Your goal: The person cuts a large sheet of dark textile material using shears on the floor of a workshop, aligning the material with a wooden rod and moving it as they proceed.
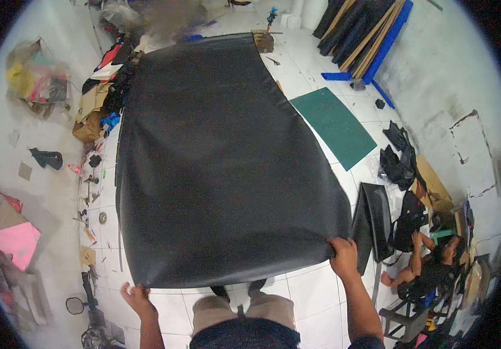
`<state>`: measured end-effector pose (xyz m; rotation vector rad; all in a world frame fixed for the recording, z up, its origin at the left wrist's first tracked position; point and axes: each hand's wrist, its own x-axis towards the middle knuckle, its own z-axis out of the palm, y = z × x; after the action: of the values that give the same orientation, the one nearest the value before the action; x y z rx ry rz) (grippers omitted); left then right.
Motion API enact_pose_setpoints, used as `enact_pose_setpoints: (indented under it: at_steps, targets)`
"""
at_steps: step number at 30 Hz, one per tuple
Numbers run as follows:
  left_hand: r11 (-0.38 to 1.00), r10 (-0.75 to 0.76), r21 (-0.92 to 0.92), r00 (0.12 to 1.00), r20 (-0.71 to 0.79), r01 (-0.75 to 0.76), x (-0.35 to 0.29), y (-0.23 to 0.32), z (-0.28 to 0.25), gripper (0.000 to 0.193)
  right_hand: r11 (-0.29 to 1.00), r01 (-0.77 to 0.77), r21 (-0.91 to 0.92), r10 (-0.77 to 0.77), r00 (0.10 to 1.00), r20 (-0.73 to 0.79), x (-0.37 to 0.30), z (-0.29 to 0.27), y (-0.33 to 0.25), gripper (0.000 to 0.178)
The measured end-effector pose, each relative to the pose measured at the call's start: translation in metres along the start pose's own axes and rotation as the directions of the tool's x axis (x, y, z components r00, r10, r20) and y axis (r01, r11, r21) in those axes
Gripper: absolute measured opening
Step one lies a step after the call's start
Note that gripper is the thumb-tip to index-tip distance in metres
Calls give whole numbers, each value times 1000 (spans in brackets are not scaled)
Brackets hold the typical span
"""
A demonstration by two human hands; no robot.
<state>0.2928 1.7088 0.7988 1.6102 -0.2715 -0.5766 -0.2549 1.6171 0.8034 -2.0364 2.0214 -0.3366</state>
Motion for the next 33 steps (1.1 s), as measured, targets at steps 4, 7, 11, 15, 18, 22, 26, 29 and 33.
enact_pose_setpoints:
  at_steps: [4,7,11,15,18,22,26,29,33]
  targets:
    - [915,-401,57,916,-8,400,16,-126,4,47,997,-63,-35,63,998,-4,-11,112,69,58]
    - [845,-514,215,855,75,490,41,-197,24,41,991,-122,-63,123,992,21,12,215,117,58]
    - [870,-466,287,856,221,400,97,-330,50,32,983,-69,-170,64,997,-36,56,336,156,60]
    - [920,-375,234,876,304,313,148,-462,88,33,961,-60,-270,34,994,-102,97,459,194,71]
    - [925,-365,251,849,383,284,168,-536,109,32,964,-139,-229,97,978,-187,111,528,222,74]
    - [941,-319,266,816,482,211,196,-625,113,38,990,-121,-78,100,967,-234,115,602,256,70]
    - [953,-303,96,916,261,288,238,-682,82,53,996,-79,-37,68,972,-226,120,639,261,61]
    - [957,-290,-1,957,13,290,291,-693,58,65,1000,-10,27,16,974,-227,121,637,270,59]
    - [960,-277,1,950,-145,280,325,-704,41,69,998,13,58,-2,982,-188,117,650,279,54]
